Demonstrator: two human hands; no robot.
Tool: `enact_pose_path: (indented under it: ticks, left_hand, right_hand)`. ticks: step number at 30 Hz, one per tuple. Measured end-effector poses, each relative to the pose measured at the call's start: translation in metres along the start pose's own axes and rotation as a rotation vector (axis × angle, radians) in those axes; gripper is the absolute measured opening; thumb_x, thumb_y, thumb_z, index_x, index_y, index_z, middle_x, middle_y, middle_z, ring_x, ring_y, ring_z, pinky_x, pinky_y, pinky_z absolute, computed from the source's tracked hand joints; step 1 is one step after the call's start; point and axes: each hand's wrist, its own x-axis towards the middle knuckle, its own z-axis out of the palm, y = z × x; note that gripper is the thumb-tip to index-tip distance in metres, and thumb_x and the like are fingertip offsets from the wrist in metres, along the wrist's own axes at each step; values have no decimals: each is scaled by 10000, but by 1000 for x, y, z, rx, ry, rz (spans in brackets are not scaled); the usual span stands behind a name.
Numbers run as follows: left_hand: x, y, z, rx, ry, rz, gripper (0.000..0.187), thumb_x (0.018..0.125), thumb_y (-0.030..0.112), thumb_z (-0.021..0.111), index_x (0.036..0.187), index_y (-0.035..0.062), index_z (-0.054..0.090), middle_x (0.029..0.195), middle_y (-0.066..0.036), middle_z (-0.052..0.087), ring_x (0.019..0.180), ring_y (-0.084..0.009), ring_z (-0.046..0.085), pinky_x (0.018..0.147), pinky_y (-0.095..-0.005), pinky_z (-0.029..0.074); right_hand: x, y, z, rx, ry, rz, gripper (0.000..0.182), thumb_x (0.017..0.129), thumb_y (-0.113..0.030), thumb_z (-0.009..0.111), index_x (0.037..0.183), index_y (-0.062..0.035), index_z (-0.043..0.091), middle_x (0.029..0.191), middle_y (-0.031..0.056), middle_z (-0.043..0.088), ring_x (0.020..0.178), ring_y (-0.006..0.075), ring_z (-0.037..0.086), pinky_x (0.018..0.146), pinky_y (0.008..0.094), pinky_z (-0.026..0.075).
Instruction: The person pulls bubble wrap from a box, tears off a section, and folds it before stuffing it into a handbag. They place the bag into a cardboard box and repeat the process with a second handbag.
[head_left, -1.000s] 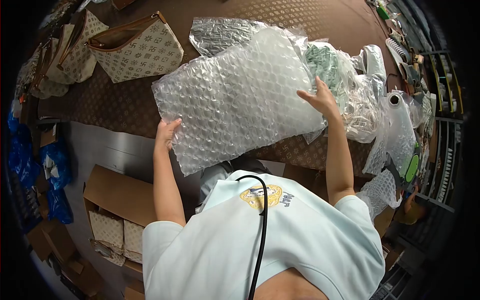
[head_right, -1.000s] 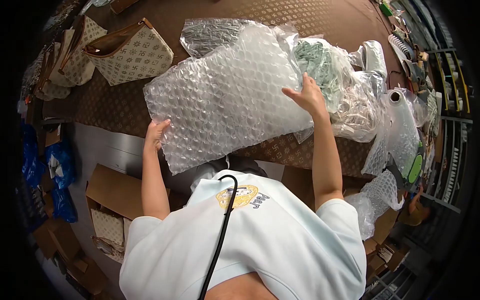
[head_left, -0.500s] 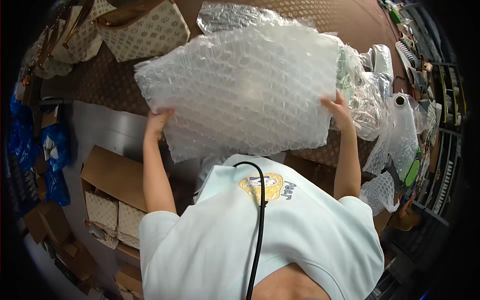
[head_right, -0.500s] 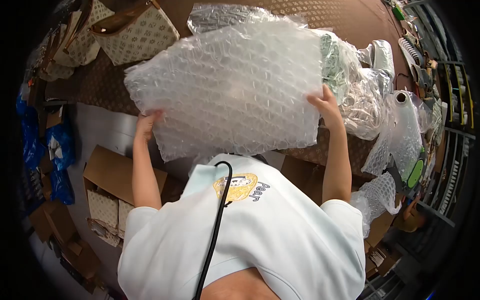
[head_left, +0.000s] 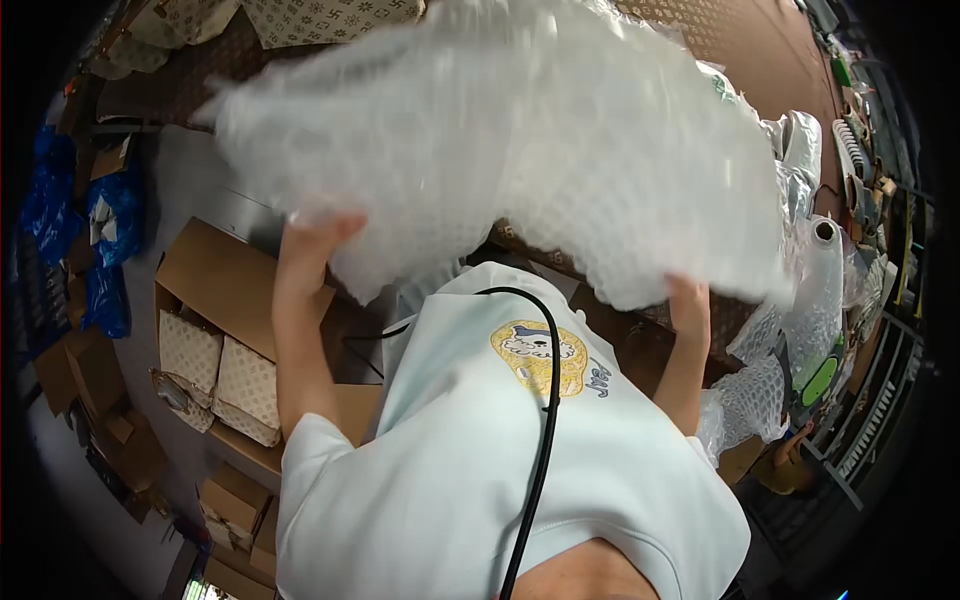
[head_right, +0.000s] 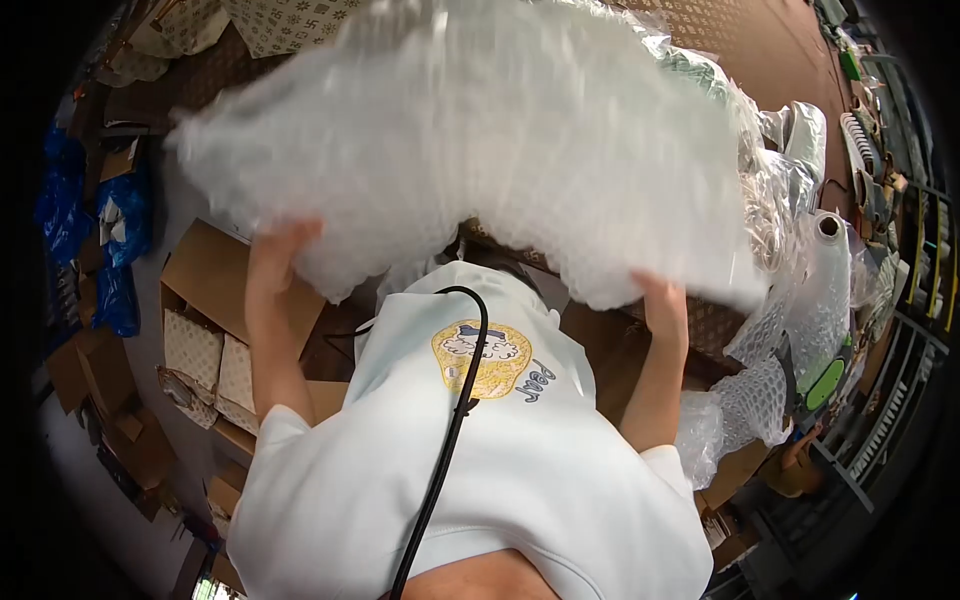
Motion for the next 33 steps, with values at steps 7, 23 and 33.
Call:
enact_pose_path:
  ticks: [7,23,33]
  left_hand:
    - [21,36,179,556,202,926,555,716,184,705,1135,-22,406,838,-153,613,769,-277,628,637,-364,492]
    - [-18,47,223,494,-577,644,1016,660,249,757,1432,103,113,1078,-140,486,928,-250,554,715,-334,518]
    - [16,126,156,708,-137,1189,894,580,374,826,1262,-32,413,1251,-182,483,1187,-299,436,985,-408,348]
  right_hand:
    - [35,-100,208,-693,-203,-728,353,843,-285,626,978,-53,397,895,179,619,682,219,624,556,308,476]
    - [42,-101,158,-112,-303,-259,710,747,-420,709,1257,-35,400,1044,120,596,955,200,583,830,318,458]
    - [62,-154,117,-783,-636,-407,496,753,-236,716,1158,-24,523,879,101,639,790,175,598,707,306,470]
